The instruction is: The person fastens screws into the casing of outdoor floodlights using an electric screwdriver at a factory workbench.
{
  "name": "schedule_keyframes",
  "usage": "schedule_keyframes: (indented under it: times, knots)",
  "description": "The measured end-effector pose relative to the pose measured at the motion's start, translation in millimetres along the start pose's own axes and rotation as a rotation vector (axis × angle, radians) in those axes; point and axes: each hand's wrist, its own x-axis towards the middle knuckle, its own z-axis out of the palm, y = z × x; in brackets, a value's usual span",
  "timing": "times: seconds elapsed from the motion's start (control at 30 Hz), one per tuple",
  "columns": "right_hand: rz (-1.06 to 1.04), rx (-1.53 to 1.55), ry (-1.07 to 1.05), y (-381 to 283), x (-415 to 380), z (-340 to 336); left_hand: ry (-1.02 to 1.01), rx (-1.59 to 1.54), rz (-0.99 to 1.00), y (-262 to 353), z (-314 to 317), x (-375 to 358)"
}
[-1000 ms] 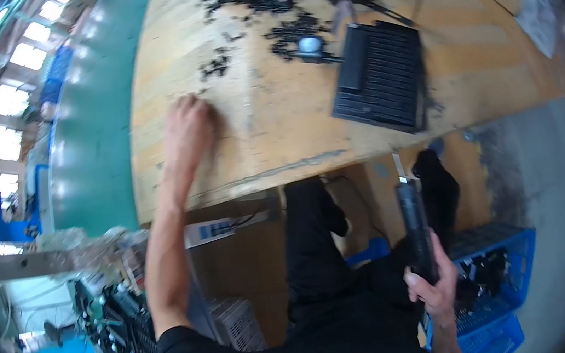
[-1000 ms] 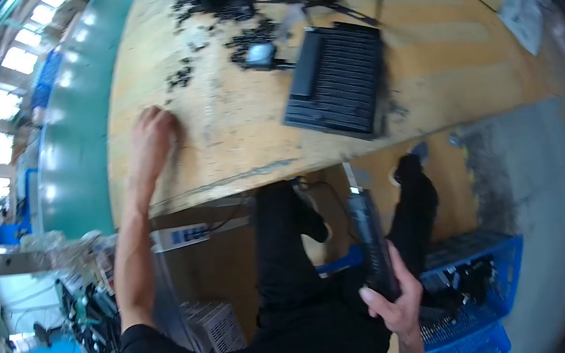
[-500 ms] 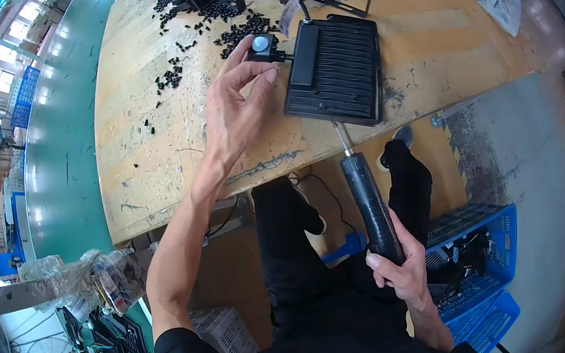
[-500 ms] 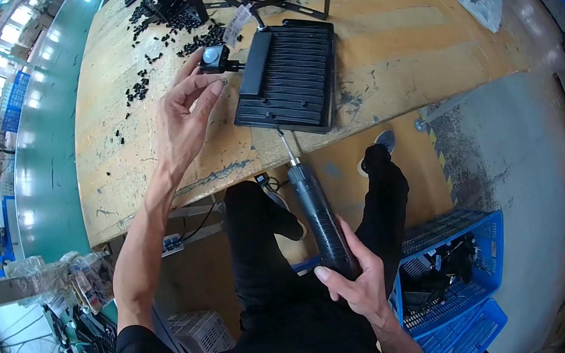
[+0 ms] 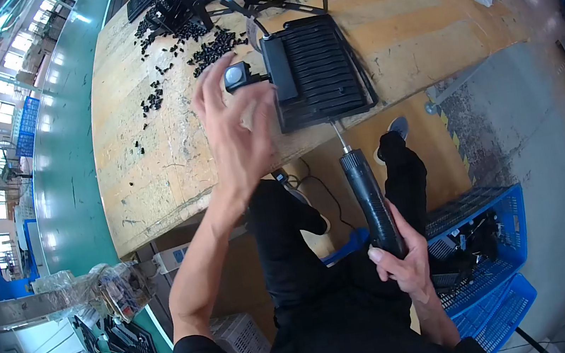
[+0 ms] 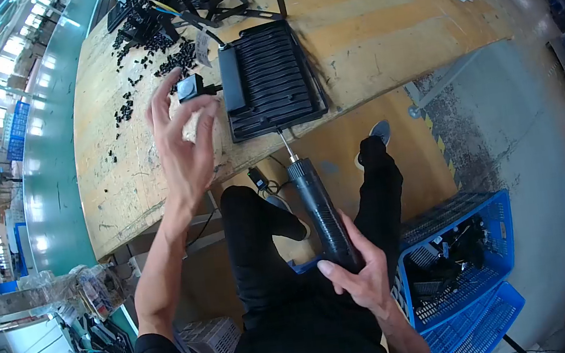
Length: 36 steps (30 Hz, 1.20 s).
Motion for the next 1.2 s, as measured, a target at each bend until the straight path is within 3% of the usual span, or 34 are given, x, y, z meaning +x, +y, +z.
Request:
schedule_keyframes:
  times: [0.03, 0.1, 0.27, 0.5, 0.67, 1.2]
  knots:
    - [0.0, 0.007, 0.003, 1.8, 1.2, -7.7, 0.038, 0.082, 0.144, 12.6, 0.5, -2.0]
    - [-0.048, -0.066, -0.06, 3.1, 4.9, -20.4, -0.114, 0.094, 0.163, 36.1, 12.5, -9.2]
    - [-0.13, -0.061, -0.122, -8.8, 9.5, -28.8, -0.182, -0.016, 0.088, 30.1, 29.8, -7.9]
    - [-0.018, -0.037, -0.077, 5.9, -3.3, -35.9, -0.14, -0.176, -0.088, 12.3, 15.0, -10.6]
    - [0.005, -0.042, -0.075, 7.4, 1.2, -25.9, -0.139, -0.085, 0.026, 17.2, 18.2, -13.4]
    - [-0.029, -0.031, -0.055, 9.7, 9.1, -6.9, -0.14, -0.065, 0.071, 15.2, 25.6, -14.8]
